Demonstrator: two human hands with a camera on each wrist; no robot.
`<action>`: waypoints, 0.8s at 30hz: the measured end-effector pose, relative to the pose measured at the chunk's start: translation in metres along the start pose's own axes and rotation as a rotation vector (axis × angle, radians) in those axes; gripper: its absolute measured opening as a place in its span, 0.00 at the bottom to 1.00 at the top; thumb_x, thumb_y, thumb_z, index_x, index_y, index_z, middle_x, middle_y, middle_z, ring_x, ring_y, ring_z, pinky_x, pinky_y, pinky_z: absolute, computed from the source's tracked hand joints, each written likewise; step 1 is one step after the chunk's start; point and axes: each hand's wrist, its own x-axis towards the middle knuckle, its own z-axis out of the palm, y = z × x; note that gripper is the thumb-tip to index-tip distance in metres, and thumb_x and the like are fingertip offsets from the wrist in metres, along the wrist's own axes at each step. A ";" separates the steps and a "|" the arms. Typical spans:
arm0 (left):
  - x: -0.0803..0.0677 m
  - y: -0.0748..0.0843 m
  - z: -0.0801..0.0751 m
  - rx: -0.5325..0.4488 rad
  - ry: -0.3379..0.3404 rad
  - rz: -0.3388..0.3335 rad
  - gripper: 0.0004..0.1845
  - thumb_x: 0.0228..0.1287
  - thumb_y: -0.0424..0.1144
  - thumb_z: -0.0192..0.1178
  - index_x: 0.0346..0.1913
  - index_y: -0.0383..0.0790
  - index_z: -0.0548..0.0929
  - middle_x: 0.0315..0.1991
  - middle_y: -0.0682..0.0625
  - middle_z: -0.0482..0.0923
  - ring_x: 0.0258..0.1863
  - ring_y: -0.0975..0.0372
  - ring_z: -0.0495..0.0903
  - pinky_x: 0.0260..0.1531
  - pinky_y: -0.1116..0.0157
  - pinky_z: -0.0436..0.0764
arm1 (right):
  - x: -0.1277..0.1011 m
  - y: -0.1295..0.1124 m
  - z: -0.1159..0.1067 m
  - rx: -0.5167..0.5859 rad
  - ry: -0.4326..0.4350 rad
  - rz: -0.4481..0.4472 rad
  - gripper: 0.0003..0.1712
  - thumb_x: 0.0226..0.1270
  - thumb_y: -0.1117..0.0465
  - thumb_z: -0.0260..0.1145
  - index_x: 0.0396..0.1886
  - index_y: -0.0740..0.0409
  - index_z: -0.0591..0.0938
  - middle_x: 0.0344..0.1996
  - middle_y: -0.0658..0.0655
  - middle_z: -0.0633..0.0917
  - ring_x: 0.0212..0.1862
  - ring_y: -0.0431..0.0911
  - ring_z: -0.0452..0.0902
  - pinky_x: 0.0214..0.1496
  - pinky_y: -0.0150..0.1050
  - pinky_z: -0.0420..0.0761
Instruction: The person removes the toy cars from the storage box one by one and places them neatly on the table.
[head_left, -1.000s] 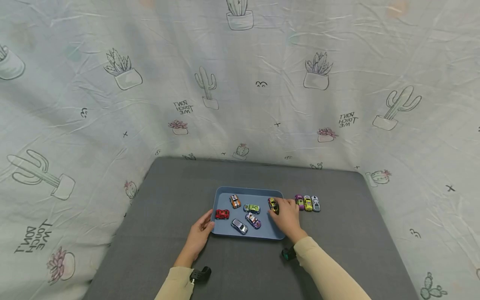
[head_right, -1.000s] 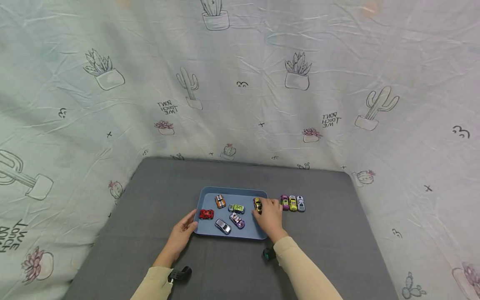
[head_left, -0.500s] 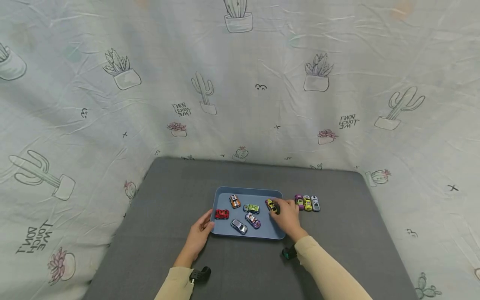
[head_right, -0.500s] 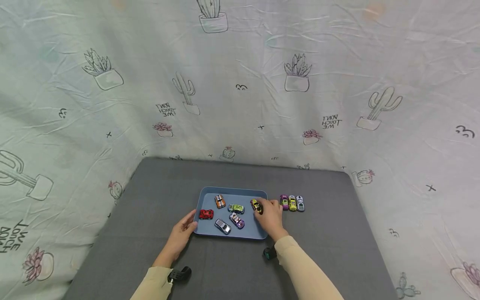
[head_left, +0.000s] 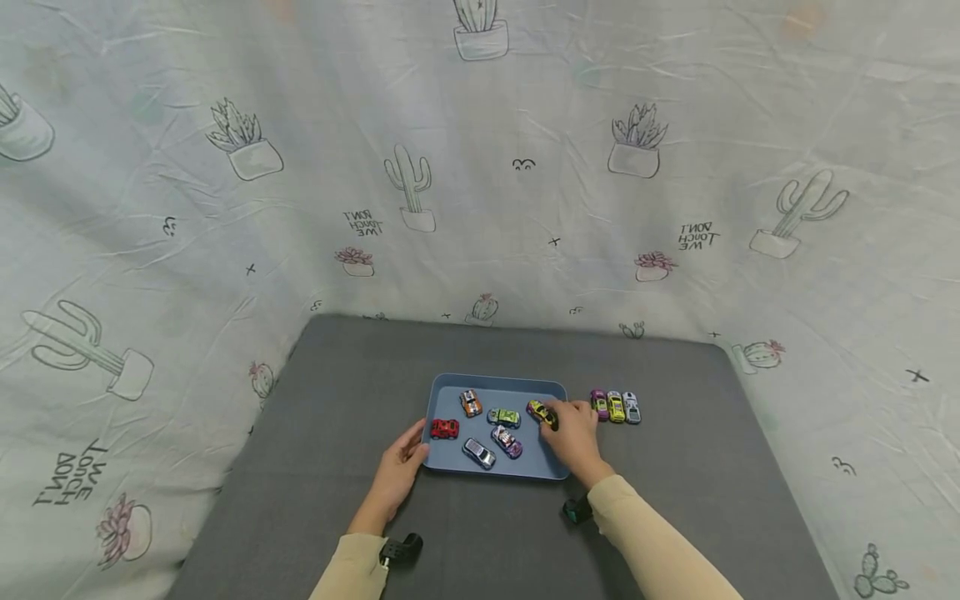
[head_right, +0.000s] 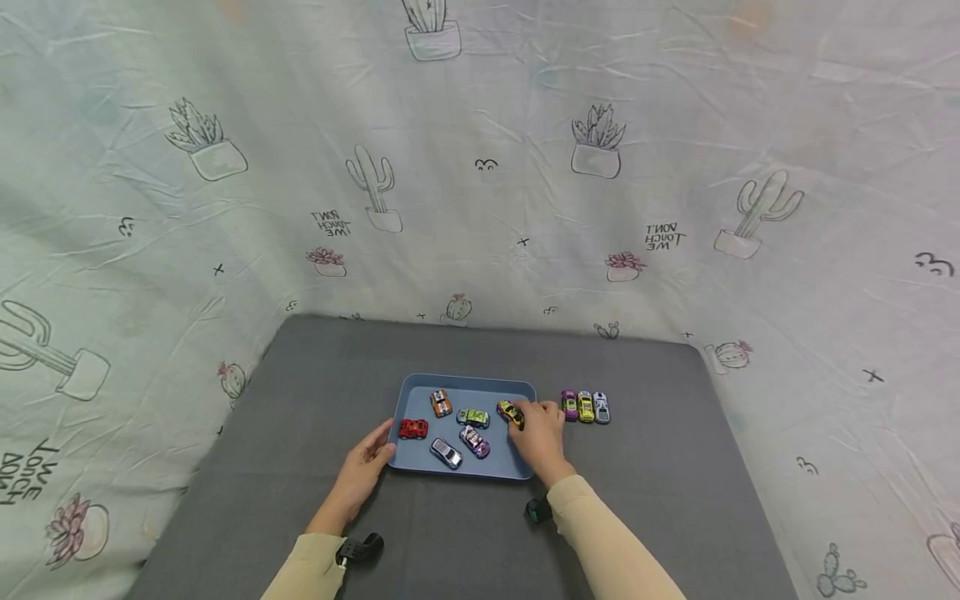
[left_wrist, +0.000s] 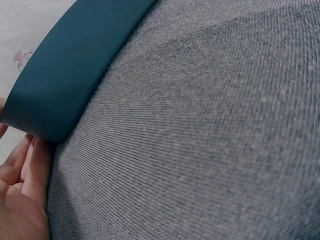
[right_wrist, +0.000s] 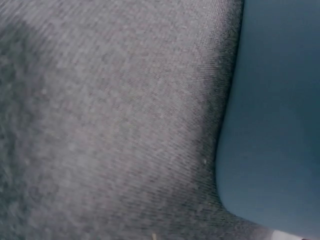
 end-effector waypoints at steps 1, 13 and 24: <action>0.000 0.000 0.000 0.004 0.003 -0.002 0.26 0.72 0.40 0.57 0.71 0.54 0.68 0.68 0.44 0.66 0.65 0.50 0.66 0.62 0.49 0.67 | 0.000 0.000 0.000 0.010 0.008 0.001 0.21 0.60 0.56 0.71 0.53 0.54 0.84 0.45 0.55 0.84 0.53 0.54 0.63 0.52 0.52 0.59; 0.000 0.002 0.001 0.015 0.014 -0.006 0.27 0.71 0.42 0.57 0.71 0.53 0.68 0.67 0.44 0.68 0.65 0.50 0.67 0.62 0.49 0.68 | 0.000 0.010 -0.017 0.177 0.145 -0.038 0.20 0.60 0.61 0.70 0.53 0.59 0.82 0.46 0.60 0.84 0.49 0.54 0.77 0.53 0.52 0.72; 0.001 0.004 0.001 0.025 -0.020 -0.002 0.28 0.73 0.36 0.54 0.73 0.43 0.64 0.68 0.37 0.64 0.66 0.44 0.65 0.62 0.46 0.66 | -0.005 0.041 -0.041 0.219 0.211 0.006 0.21 0.60 0.64 0.69 0.53 0.64 0.80 0.43 0.63 0.83 0.43 0.54 0.78 0.45 0.51 0.77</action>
